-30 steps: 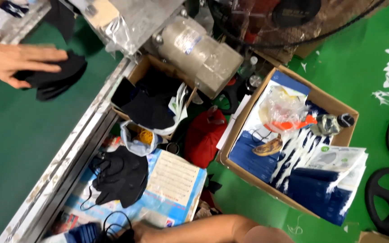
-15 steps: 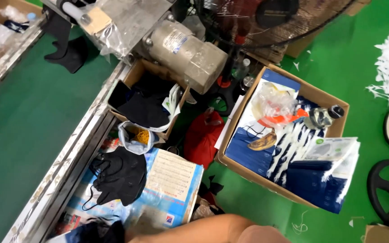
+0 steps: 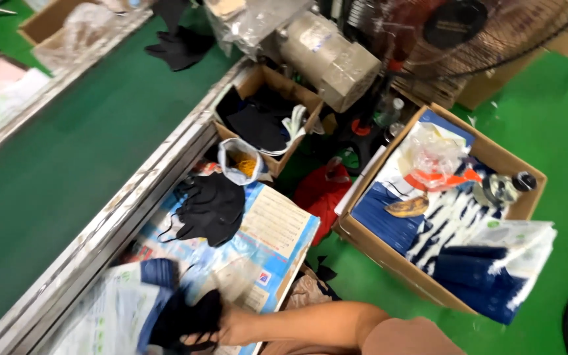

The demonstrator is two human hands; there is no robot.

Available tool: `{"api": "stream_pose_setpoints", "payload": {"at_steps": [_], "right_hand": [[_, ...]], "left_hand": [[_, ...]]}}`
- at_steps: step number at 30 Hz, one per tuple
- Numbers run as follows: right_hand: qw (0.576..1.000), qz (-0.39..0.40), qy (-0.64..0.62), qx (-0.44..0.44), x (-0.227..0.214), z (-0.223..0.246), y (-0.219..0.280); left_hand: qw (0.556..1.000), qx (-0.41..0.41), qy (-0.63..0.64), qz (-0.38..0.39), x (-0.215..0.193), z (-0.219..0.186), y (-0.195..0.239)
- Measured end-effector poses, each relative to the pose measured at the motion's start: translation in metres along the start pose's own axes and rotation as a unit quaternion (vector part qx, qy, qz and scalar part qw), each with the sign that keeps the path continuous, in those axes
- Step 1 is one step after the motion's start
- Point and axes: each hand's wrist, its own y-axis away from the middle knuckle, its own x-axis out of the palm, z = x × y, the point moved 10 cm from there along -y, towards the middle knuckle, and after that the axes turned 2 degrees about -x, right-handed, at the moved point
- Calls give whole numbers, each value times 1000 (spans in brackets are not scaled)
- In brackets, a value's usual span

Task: Packaging black face masks into individual plastic pouches on a production line.

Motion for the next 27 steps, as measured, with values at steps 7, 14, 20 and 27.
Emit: {"api": "stream_pose_setpoints", "payload": {"at_steps": [7,14,20,27], "right_hand": [[733,76,-494,461,-40,14,-26],[953,157,-85,243,-105,38,-71],[850,238,-373,285,-114,55,-78],[882,184,-277,334,-121,34,-39]], "left_hand": [[991,-134,18,6,-69,-129,-120],[931,-282,137,186,-55,-165,-127],[879,-326,90,338,-30,-209,-136],[871,-323,42,367,-30,-233,-132]]}}
